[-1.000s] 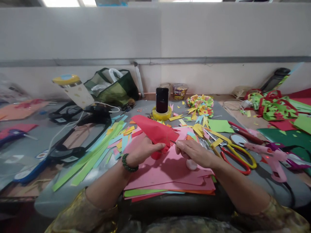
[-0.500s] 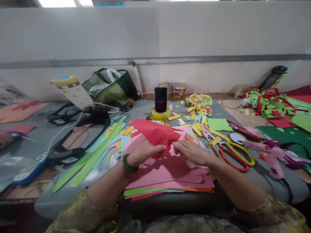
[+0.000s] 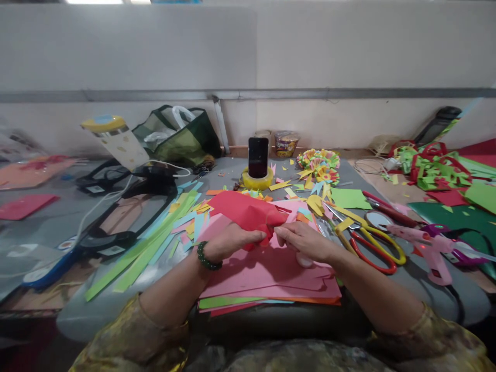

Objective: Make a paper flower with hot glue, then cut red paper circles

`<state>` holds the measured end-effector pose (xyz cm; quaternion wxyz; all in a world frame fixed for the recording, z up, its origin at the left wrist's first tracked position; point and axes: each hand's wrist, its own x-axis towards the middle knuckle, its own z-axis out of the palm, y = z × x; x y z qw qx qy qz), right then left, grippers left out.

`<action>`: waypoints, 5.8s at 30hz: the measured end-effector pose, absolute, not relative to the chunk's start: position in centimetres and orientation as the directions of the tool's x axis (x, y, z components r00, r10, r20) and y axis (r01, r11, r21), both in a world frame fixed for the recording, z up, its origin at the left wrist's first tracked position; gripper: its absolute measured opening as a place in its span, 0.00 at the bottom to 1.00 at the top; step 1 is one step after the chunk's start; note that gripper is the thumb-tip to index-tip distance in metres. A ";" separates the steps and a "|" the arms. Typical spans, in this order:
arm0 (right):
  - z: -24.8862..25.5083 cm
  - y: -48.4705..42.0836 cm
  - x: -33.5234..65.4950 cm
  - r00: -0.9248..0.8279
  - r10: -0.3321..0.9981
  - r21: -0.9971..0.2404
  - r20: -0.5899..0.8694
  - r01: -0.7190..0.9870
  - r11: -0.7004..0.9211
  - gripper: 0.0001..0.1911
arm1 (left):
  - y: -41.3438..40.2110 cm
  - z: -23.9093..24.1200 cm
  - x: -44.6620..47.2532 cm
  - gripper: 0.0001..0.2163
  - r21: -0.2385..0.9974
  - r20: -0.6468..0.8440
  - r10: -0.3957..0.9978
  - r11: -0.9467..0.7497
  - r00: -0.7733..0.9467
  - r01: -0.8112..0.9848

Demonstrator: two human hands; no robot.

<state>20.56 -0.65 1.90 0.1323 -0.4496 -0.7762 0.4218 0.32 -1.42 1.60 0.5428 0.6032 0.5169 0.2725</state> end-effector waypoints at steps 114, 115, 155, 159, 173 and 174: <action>2.7 -1.9 20.5 -0.498 0.866 -0.971 0.035 0.190 0.148 0.23 | -1.8 1.6 0.9 0.18 0.994 -0.037 0.935 -0.001 0.352 0.108; 2.7 -2.0 20.4 -0.503 0.864 -0.972 0.024 0.191 0.138 0.23 | -1.8 1.7 0.9 0.17 0.993 -0.040 0.933 -0.001 0.356 0.114; 5.2 -3.0 19.7 -0.475 0.866 -0.971 0.153 0.091 0.221 0.24 | -2.8 4.7 0.6 0.13 0.971 0.207 0.931 -0.233 0.299 0.054; 6.4 -2.9 20.2 -0.508 0.846 -0.950 0.164 0.150 0.274 0.23 | -3.3 6.3 0.7 0.09 0.972 0.216 0.906 -0.235 0.365 0.009; 9.1 -1.4 20.4 -0.549 0.802 -0.873 0.235 0.244 0.423 0.21 | -2.9 9.7 0.0 0.11 0.930 0.216 0.906 -0.304 0.363 0.205; 9.2 -1.3 20.5 -0.552 0.801 -0.863 0.232 0.263 0.432 0.21 | -2.8 9.8 0.0 0.10 0.925 0.213 0.906 -0.307 0.365 0.223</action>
